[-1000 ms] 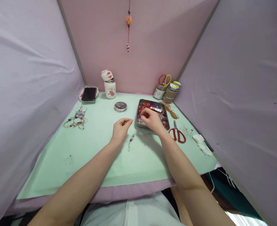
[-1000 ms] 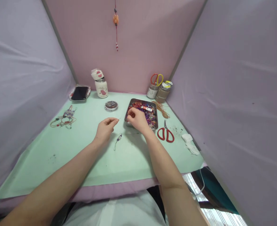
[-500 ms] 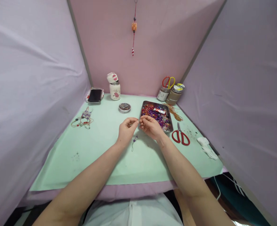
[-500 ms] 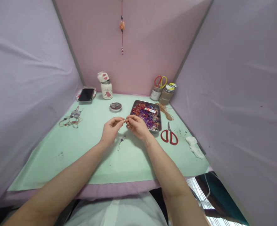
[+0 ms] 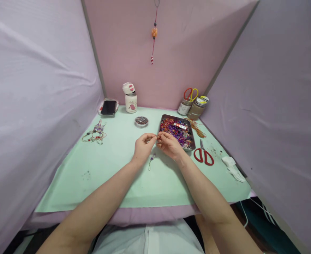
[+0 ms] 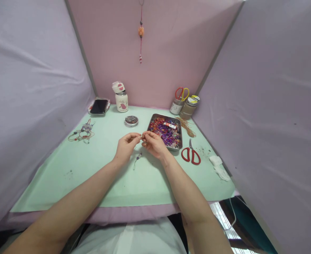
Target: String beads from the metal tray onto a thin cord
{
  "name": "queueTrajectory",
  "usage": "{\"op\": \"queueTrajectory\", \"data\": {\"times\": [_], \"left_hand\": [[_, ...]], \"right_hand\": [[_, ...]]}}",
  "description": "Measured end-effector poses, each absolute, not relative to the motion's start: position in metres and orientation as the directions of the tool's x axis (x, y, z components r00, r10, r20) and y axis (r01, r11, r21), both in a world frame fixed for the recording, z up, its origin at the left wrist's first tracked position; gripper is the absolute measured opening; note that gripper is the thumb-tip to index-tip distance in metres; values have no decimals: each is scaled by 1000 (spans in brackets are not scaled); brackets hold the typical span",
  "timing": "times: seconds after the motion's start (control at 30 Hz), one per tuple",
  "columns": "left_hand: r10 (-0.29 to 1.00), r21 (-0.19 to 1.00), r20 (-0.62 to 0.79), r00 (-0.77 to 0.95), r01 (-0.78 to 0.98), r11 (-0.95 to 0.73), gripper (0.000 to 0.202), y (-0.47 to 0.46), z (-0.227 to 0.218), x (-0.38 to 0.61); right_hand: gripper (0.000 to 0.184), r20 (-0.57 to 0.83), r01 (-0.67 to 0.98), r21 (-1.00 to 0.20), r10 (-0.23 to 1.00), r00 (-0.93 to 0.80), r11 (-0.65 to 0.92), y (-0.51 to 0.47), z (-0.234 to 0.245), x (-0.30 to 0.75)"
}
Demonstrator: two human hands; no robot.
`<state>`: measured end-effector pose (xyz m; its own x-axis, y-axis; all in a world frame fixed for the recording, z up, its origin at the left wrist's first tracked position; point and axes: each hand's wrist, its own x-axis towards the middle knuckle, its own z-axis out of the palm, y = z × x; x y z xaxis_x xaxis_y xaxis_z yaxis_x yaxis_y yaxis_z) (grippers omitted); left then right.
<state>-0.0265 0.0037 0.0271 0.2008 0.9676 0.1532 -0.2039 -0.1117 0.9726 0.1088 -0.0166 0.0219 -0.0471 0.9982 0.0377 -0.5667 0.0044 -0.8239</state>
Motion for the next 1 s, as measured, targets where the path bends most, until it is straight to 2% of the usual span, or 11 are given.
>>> {"op": "queueTrajectory", "data": {"times": [1.0], "left_hand": [[968,982,150,203,-147,-122,16,8,19,-27]], "right_hand": [[24,4,-551,-834,999,-35,-17,-17,19,106]]}}
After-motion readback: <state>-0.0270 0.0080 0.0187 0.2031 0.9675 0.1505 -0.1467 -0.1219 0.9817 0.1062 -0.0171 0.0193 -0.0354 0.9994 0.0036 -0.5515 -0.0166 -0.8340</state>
